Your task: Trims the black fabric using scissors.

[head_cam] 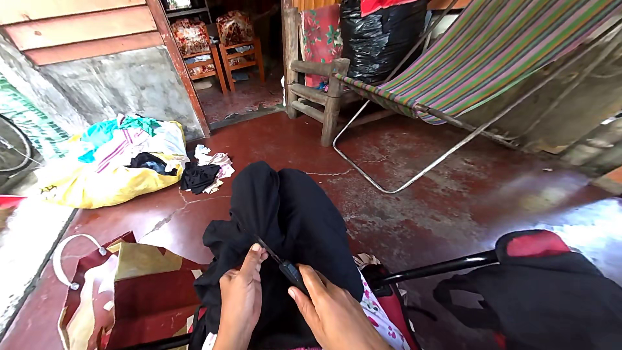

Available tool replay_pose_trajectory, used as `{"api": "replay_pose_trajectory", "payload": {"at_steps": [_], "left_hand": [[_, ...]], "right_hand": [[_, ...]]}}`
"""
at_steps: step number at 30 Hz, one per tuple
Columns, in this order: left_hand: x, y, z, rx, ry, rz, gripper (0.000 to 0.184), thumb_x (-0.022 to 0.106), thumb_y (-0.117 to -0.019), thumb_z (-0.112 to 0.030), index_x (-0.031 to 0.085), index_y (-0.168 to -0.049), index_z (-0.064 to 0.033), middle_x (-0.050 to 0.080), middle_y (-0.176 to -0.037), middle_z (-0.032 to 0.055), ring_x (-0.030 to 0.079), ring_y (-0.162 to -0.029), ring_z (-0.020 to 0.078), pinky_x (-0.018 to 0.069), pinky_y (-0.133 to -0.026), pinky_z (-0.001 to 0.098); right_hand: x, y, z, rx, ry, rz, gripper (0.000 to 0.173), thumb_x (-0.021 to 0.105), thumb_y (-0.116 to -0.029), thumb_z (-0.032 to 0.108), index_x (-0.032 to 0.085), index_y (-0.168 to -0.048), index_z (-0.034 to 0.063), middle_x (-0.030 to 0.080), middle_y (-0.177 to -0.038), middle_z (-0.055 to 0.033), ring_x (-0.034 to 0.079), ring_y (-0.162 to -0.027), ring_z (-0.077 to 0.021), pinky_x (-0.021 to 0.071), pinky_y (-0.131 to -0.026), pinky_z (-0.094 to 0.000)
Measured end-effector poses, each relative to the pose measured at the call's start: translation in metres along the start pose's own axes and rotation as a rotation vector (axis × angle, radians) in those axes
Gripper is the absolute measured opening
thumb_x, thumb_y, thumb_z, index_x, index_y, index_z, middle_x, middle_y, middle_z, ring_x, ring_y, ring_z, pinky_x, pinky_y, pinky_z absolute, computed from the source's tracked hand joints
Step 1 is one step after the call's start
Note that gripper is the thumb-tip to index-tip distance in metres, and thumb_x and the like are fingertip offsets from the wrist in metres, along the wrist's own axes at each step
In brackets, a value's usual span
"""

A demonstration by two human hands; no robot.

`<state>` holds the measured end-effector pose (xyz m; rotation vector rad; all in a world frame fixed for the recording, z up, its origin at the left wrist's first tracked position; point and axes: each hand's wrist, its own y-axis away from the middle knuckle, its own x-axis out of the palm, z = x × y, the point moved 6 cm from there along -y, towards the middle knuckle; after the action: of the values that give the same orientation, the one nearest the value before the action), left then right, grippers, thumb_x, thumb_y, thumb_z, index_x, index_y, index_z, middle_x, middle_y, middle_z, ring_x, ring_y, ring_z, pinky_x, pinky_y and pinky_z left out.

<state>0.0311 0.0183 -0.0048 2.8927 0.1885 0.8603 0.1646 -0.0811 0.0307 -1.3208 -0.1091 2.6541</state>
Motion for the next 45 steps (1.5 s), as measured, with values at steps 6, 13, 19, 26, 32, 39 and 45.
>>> {"api": "replay_pose_trajectory", "payload": {"at_steps": [6, 13, 19, 26, 32, 39, 45], "left_hand": [[0.000, 0.000, 0.000, -0.009, 0.005, -0.002, 0.007, 0.057, -0.0939, 0.012, 0.063, -0.092, 0.0097, 0.074, -0.081, 0.0146, 0.074, -0.078, 0.0209, 0.0611, -0.083, 0.0328], [0.000, 0.000, -0.001, 0.004, 0.003, -0.001, 0.009, 0.056, -0.0938, 0.012, 0.064, -0.090, 0.0091, 0.073, -0.081, 0.0140, 0.073, -0.077, 0.0195, 0.0607, -0.083, 0.0320], [0.001, 0.003, -0.001, 0.019, -0.045, -0.010, 0.005, 0.058, -0.0937, 0.011, 0.063, -0.093, 0.0104, 0.074, -0.083, 0.0148, 0.074, -0.079, 0.0210, 0.0608, -0.085, 0.0330], [0.003, 0.005, -0.004, -0.019, 0.017, -0.030, 0.006, 0.057, -0.0941, 0.012, 0.063, -0.093, 0.0102, 0.073, -0.082, 0.0146, 0.073, -0.077, 0.0204, 0.0612, -0.082, 0.0326], [0.003, 0.008, -0.005, -0.024, 0.009, -0.022, 0.008, 0.058, -0.0944, 0.010, 0.064, -0.089, 0.0092, 0.072, -0.080, 0.0140, 0.072, -0.075, 0.0187, 0.0605, -0.081, 0.0305], [0.000, 0.007, -0.007, -0.010, -0.025, -0.013, 0.005, 0.060, -0.0930, 0.010, 0.065, -0.091, 0.0098, 0.072, -0.080, 0.0144, 0.073, -0.076, 0.0196, 0.0613, -0.081, 0.0322], [0.001, 0.005, -0.011, -0.053, -0.029, -0.020, 0.009, 0.059, -0.0949, 0.008, 0.065, -0.088, 0.0087, 0.073, -0.079, 0.0138, 0.073, -0.076, 0.0192, 0.0607, -0.083, 0.0322]], "right_hand": [[-0.002, 0.001, 0.001, -0.008, 0.026, -0.006, 0.041, 0.054, -0.1047, 0.030, 0.061, -0.130, -0.0012, 0.071, -0.103, -0.0197, 0.073, -0.077, -0.0345, 0.0594, -0.063, -0.0483], [0.001, -0.004, 0.005, 0.011, 0.035, 0.030, 0.040, 0.052, -0.1056, 0.031, 0.060, -0.129, -0.0007, 0.070, -0.101, -0.0201, 0.072, -0.077, -0.0354, 0.0589, -0.062, -0.0483], [0.000, -0.003, 0.008, -0.006, 0.078, -0.013, 0.038, 0.055, -0.1038, 0.027, 0.061, -0.127, -0.0026, 0.070, -0.099, -0.0208, 0.072, -0.073, -0.0344, 0.0595, -0.060, -0.0471], [0.005, -0.004, 0.013, -0.014, 0.084, -0.050, 0.038, 0.057, -0.1031, 0.025, 0.061, -0.127, -0.0036, 0.070, -0.100, -0.0209, 0.072, -0.070, -0.0338, 0.0597, -0.059, -0.0456], [0.009, -0.013, 0.014, -0.031, 0.035, -0.059, 0.038, 0.055, -0.1041, 0.026, 0.059, -0.128, -0.0030, 0.069, -0.098, -0.0192, 0.071, -0.068, -0.0302, 0.0595, -0.059, -0.0427], [0.008, -0.003, 0.011, 0.003, -0.007, -0.006, 0.039, 0.055, -0.1045, 0.025, 0.058, -0.130, -0.0047, 0.069, -0.098, -0.0213, 0.071, -0.069, -0.0332, 0.0597, -0.060, -0.0463], [0.008, -0.006, 0.013, 0.001, -0.034, -0.001, 0.039, 0.054, -0.1047, 0.025, 0.058, -0.128, -0.0054, 0.069, -0.097, -0.0216, 0.071, -0.070, -0.0336, 0.0595, -0.061, -0.0467]]}}
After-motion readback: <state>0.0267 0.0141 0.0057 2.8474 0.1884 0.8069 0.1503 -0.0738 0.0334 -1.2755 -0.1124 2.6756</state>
